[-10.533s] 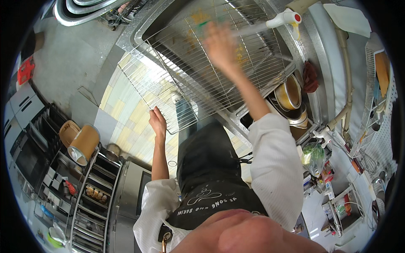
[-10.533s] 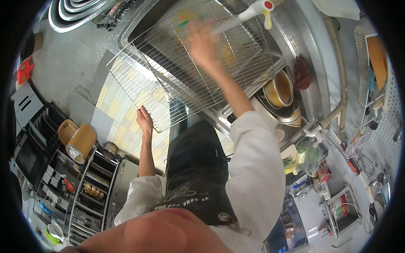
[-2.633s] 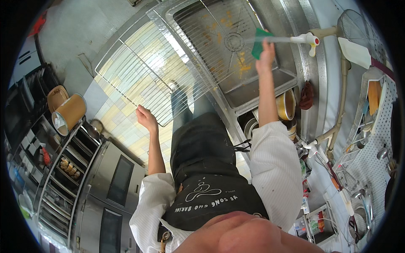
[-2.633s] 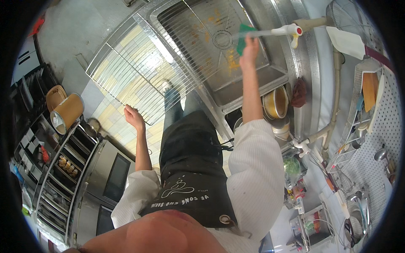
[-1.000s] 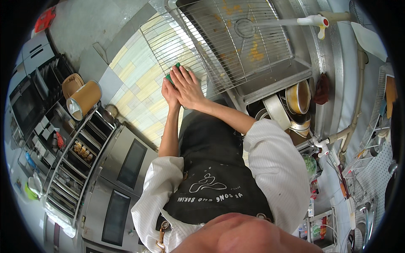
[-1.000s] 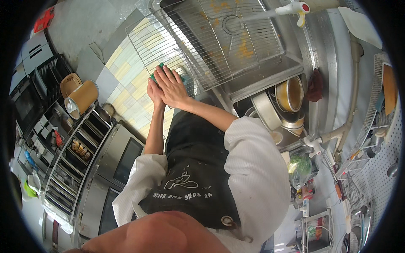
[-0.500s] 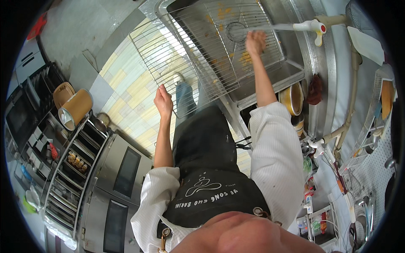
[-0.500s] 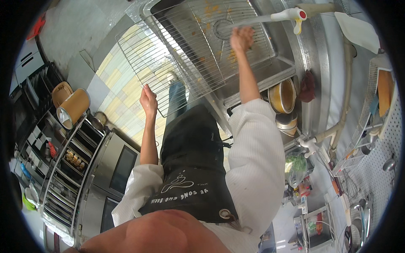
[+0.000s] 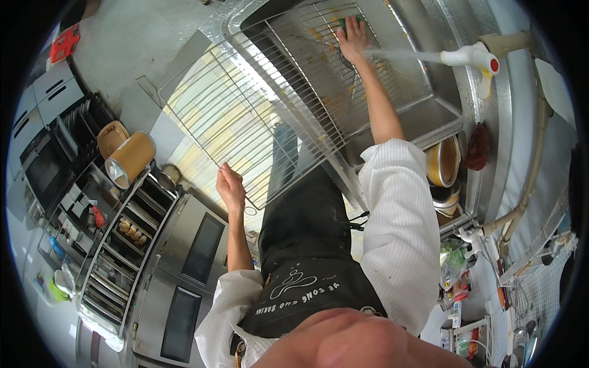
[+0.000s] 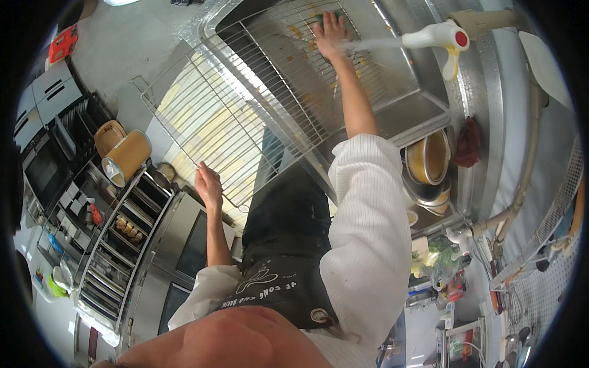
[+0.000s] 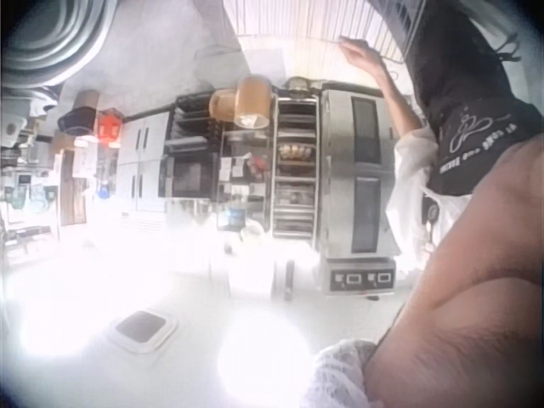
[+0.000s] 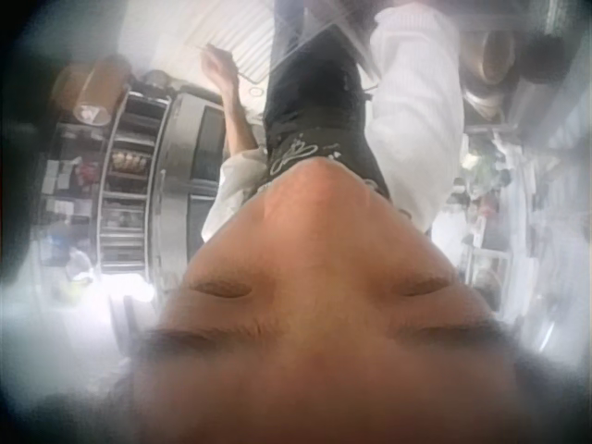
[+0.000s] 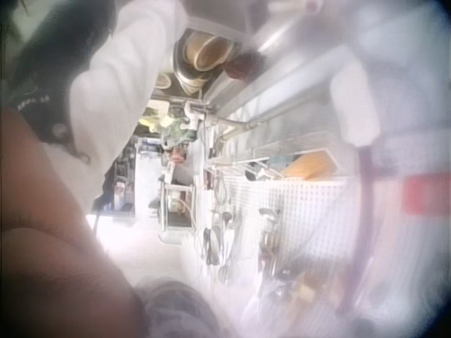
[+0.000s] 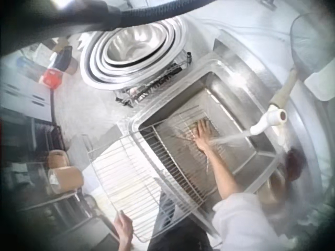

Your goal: The person washes several round metal baking pans and a wire rack in a sink using a green sponge and running water. They scrub the items, rinse them, and place the cleaned pans and rack on a nearby metal shelf.

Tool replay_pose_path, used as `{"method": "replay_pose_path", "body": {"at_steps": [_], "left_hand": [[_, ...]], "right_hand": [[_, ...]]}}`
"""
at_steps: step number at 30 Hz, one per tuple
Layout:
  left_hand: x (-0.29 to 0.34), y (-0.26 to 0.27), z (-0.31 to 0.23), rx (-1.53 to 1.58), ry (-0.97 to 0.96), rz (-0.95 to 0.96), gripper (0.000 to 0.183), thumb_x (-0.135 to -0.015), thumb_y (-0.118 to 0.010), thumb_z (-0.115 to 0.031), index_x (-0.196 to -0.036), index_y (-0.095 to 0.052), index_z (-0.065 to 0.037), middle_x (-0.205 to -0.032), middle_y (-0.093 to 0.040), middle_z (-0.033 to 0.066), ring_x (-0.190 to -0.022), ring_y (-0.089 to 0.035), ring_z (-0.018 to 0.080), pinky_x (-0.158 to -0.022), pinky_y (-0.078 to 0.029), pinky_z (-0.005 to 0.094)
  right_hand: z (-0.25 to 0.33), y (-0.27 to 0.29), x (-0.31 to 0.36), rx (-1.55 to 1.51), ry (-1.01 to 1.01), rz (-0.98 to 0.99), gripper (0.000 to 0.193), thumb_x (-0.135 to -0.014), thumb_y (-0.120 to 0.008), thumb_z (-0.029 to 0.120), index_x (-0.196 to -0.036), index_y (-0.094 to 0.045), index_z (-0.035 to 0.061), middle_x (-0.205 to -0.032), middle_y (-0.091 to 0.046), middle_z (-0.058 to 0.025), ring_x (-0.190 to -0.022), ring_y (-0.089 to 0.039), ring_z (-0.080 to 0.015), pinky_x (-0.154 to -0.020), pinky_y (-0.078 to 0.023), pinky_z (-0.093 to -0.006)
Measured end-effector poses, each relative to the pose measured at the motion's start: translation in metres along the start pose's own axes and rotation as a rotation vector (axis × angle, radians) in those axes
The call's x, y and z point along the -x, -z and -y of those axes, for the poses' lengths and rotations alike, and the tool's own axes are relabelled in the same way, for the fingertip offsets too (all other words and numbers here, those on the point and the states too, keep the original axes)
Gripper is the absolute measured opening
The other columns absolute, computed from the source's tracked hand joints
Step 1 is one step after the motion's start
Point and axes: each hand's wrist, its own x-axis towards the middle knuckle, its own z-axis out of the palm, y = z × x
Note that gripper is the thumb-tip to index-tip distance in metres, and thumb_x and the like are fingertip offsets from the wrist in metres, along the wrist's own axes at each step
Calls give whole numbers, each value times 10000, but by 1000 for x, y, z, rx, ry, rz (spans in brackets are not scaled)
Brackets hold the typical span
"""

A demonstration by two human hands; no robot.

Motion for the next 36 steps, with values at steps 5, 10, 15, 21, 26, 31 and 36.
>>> {"method": "replay_pose_path", "body": {"at_steps": [5,10,15,21,26,31,36], "left_hand": [[26,-1,-10,-39,137,-80,431,-1046,-428,-337,-725,-439,-49,-549,-400,-5,-478,-336,64,-435,-295,259],[29,8,-9,-89,89,-87,444,-1039,-440,-360,-727,-445,-44,-557,-417,4,-481,-354,73,-439,-298,256],[32,13,-2,-133,51,-101,465,-1037,-433,-390,-721,-439,-48,-557,-420,3,-471,-354,67,-427,-291,254],[25,12,-14,-162,65,-85,472,-1046,-409,-387,-703,-420,-63,-543,-404,-7,-456,-349,72,-416,-286,260],[32,16,-6,-127,74,-94,455,-1055,-391,-369,-700,-415,-84,-538,-394,-24,-456,-343,56,-419,-268,253],[37,2,-6,23,103,-146,427,-1049,-412,-382,-724,-388,-105,-546,-362,-39,-441,-318,38,-392,-247,222],[45,-1,-13,70,132,-153,437,-1046,-413,-396,-718,-372,-110,-545,-354,-36,-429,-306,46,-383,-245,222]], "right_hand": [[153,12,71,-11,385,209,632,-1014,-343,464,-1538,-192,144,-1611,-138,-54,-1479,-142,-275,-1204,-100,-481],[70,6,21,-83,195,198,651,-1005,-369,482,-1538,-210,143,-1599,-202,-68,-1474,-176,-272,-1198,-115,-479],[85,3,31,-105,49,160,588,-1027,-316,459,-1508,-295,121,-1591,-216,-96,-1476,-158,-295,-1193,-118,-517],[155,-4,52,-171,625,19,546,-1009,-394,441,-1485,-348,178,-1556,-321,8,-1435,-290,-257,-1170,-220,-513],[-26,-6,-27,-133,49,70,633,-997,-366,502,-1502,-310,123,-1571,-275,-99,-1460,-220,-292,-1177,-140,-541],[22,-16,6,-152,-18,-4,688,-949,-489,459,-1511,-282,121,-1565,-260,-162,-1464,-188,-337,-1169,-130,-559],[190,38,117,-399,604,168,644,-941,-513,503,-1484,-358,195,-1588,-239,-28,-1476,-172,-245,-1200,-145,-471]]}}
